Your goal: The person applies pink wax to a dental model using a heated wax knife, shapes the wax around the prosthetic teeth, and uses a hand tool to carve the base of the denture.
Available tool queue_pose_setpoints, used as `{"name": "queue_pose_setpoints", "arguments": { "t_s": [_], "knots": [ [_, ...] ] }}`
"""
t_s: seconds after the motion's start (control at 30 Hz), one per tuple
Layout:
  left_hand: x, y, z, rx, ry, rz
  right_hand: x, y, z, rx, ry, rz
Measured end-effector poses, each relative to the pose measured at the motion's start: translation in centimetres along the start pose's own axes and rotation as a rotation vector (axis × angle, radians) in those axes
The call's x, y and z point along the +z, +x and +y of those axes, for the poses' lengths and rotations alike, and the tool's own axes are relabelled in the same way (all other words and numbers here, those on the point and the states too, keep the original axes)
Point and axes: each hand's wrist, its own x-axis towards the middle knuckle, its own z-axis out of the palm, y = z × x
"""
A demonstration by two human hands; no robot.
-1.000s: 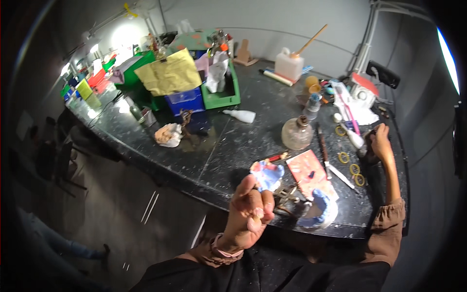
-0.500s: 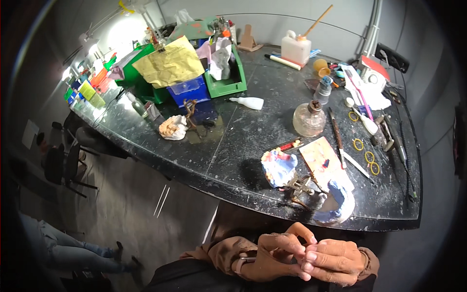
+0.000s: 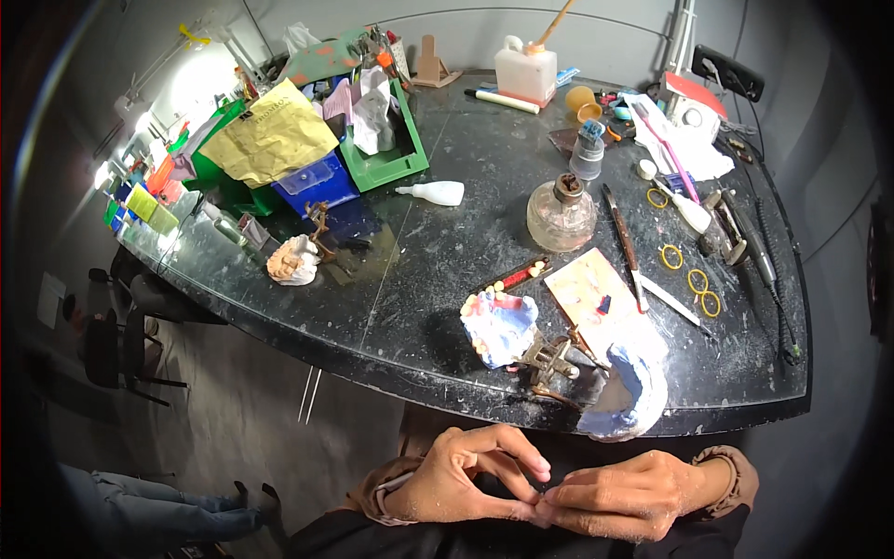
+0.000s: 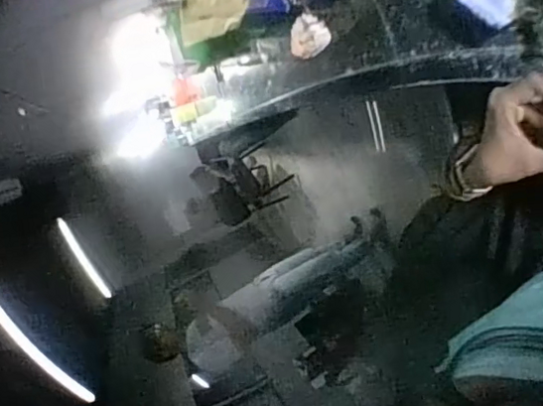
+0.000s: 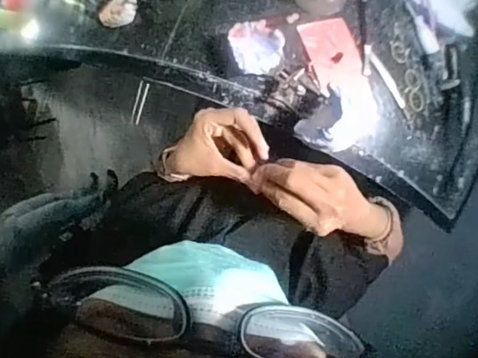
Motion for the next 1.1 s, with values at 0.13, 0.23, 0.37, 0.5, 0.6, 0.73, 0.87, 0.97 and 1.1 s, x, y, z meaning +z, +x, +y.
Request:
{"name": "queue_pose_setpoints", "arguments": {
  "t_s": [0.13,0.23,0.37,0.5,0.6,0.73,0.87,0.97,1.1],
  "knots": [
    [0.0,0.6,1.6,-0.015,0.223,-0.017,-1.7,0.8,-0.3,-0.069,-0.013,-0.044],
    [-0.1,1.7,3.1,0.014,0.398,0.031,-2.7,2.0,0.0,-0.08,-0.145,-0.065],
    [-0.1,1.9,3.9,-0.038,0.364,0.12,-3.3,3.3,0.9,-0.1,-0.316,-0.117],
    [0.0,1.9,4.3,0.008,0.355,0.192,-4.0,4.2,1.4,-0.093,-0.339,-0.17],
    [-1.0,2.7,3.7,0.186,0.383,0.175,-4.9,4.4,2.4,-0.04,-0.293,-0.215],
    [-2.0,4.5,2.7,0.303,0.597,0.789,-6.0,4.4,6.4,0.23,-0.169,0.072],
    [-4.6,5.4,0.7,0.037,0.486,0.527,-6.2,4.4,9.2,0.457,0.15,0.254],
    [-4.9,6.0,0.3,-0.002,0.518,0.519,-5.4,3.9,10.3,0.557,0.322,0.286],
    [-4.2,6.4,0.2,0.077,0.671,0.541,-4.9,3.8,10.1,0.699,0.437,0.338]
  ]
}}
